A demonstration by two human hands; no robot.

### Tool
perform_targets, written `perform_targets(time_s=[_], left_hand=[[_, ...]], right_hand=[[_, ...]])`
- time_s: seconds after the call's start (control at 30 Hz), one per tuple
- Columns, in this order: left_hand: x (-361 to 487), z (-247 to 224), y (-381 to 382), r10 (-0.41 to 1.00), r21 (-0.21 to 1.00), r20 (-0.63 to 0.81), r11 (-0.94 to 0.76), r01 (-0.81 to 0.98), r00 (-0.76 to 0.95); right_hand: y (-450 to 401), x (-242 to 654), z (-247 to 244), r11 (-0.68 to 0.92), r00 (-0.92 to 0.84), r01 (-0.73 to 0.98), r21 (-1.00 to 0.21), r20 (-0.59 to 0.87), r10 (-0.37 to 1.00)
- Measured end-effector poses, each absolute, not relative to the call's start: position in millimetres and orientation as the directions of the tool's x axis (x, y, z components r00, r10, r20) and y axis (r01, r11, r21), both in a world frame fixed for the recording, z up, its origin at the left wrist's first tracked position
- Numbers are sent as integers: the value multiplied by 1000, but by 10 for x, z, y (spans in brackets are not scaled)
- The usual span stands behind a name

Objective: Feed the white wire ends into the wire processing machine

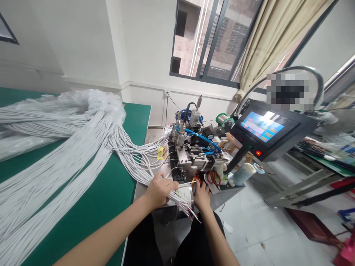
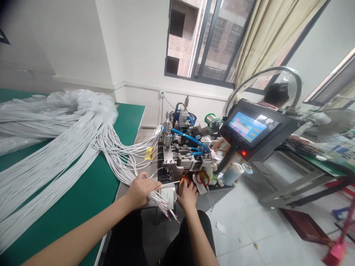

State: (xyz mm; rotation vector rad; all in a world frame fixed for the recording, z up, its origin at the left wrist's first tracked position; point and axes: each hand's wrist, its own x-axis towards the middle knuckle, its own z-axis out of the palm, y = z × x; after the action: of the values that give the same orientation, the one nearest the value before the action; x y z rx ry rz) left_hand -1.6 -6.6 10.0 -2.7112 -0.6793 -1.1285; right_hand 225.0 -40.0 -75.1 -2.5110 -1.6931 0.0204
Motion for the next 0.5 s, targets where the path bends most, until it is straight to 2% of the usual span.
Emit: perform_targets(time_s=[0.2,0.3,0.4,0.5], left_hand=[[-18,90,-61,357,52,700,-890,454,619],[-19,80,-58,346,51,708,-895,444,616],[-18,78,-57,347,49,704,-894,446,619],[-17,83,-57,353,49,700,-891,452,621]], right_hand=[[-346,2322,-727,-353,380,899,-257,61,923],[-340,2353,-685,-305,361,897,-319,132,923],[-374,2400,-666,-237,357,860,-452,201,912],[-454,2464,-677,-243,423,795,-556,220,879]])
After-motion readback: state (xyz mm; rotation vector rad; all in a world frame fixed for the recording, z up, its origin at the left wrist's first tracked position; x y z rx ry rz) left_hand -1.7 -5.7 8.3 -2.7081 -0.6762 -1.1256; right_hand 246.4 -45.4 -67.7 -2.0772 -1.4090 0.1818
